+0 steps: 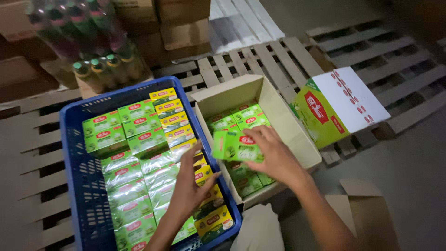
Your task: The person transfers small green and yellow boxes from a blue basket on their lap into a cardboard box. They pick up the boxes one by one and place them neatly in rows inside the cardboard box.
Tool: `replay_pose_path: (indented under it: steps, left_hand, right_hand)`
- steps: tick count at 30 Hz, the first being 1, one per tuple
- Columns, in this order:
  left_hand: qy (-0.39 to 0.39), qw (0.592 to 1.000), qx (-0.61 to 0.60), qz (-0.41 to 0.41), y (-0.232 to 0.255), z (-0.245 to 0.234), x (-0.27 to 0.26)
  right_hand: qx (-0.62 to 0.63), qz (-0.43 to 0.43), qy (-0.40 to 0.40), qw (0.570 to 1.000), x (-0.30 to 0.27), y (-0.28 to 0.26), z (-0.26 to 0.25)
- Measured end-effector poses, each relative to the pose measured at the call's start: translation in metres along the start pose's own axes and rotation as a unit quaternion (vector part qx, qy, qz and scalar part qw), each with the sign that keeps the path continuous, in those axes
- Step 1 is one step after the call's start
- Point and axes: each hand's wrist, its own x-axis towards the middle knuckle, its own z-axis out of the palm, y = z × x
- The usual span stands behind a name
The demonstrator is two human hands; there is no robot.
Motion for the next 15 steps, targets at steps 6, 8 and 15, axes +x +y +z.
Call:
replay_pose_path:
  steps: [6, 8, 15]
  left_hand:
    - [-0.195, 0.957, 0.065, 0.207, 0.005, 0.034, -0.019]
    - [-0.226, 0.951, 0.090, 0.189, -0.004, 0.048, -0.037]
    - [-0.325, 0.933, 0.084, 0.129, -0.022, 0.073, -0.051]
  right_hand:
    - [-0.065, 0.012, -0.143, 0.987, 0.009, 0.097, 0.067]
    - [-0.073, -0.002, -0.187, 0.980, 0.014, 0.107, 0.088]
    - [-0.092, -0.104, -0.244, 0.960, 0.036, 0.150, 0.177]
